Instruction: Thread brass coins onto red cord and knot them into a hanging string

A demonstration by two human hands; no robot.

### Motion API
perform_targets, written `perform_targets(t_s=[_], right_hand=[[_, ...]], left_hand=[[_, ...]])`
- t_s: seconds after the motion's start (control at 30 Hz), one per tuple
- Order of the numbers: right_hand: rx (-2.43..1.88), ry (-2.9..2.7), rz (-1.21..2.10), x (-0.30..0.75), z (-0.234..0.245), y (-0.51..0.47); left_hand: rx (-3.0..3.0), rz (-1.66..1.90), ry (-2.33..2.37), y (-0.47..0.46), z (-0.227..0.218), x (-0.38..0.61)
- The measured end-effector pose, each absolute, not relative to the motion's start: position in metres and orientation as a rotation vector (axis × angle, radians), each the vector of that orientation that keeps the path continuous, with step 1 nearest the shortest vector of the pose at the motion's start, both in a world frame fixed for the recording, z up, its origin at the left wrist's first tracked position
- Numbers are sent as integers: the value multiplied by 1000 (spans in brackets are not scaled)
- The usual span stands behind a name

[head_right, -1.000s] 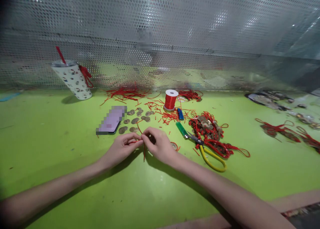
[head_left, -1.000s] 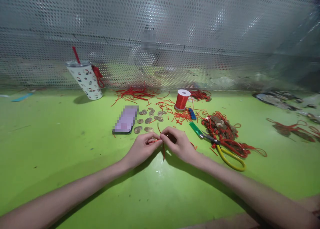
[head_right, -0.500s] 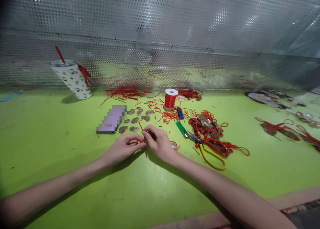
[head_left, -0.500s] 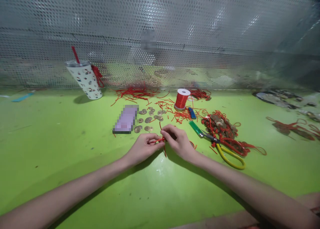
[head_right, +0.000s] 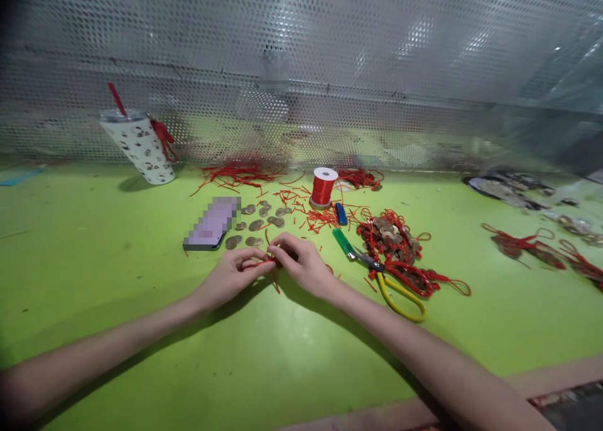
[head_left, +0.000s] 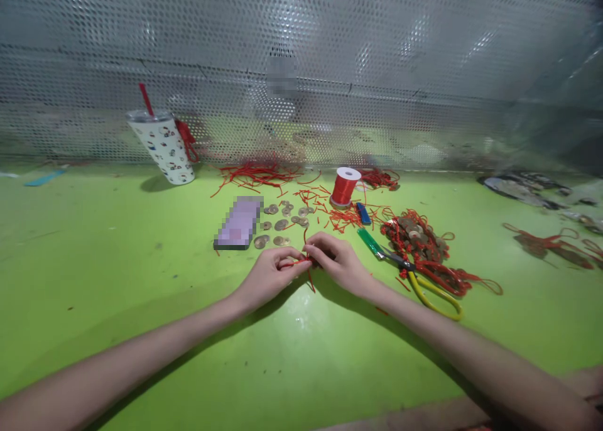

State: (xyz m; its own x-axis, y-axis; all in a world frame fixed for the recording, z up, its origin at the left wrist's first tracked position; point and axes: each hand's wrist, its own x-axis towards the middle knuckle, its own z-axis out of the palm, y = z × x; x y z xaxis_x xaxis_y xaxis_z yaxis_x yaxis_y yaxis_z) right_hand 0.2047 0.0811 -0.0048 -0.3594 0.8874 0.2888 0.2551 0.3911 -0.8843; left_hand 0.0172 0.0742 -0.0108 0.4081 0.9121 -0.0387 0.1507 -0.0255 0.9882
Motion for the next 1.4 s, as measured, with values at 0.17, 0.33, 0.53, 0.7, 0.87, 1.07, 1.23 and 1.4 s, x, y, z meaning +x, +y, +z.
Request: perform_targets(t_s=[0.17,0.33,0.53,0.7,0.87,1.07,1.23,1.4], right_hand=[[-1030,-1654,1303,207,3,81],[-990,-1626,1442,209,9,80],[-1002,-1577,1548,215,3,84],[-994,-1656,1582,219,6,86],[-878,-1793,1628,223,11,89],[-926,-1900,1218,223,10,89],[-985,-1999,870,222,5,89],[-987,-2056,748,223,-1,91]], left_hand=[[1452,823,941,74,-7,15],[1508,852,910,75,-6,13],[1720,848,980,72,-9,14],[2682,1201,746,73,-8,2],[3437,1351,201,81,10,-11],[3538,1257,483,85,7,-19],[3422,1035,837,79,-7,-29],[2942,786,1215,65,1,-21]])
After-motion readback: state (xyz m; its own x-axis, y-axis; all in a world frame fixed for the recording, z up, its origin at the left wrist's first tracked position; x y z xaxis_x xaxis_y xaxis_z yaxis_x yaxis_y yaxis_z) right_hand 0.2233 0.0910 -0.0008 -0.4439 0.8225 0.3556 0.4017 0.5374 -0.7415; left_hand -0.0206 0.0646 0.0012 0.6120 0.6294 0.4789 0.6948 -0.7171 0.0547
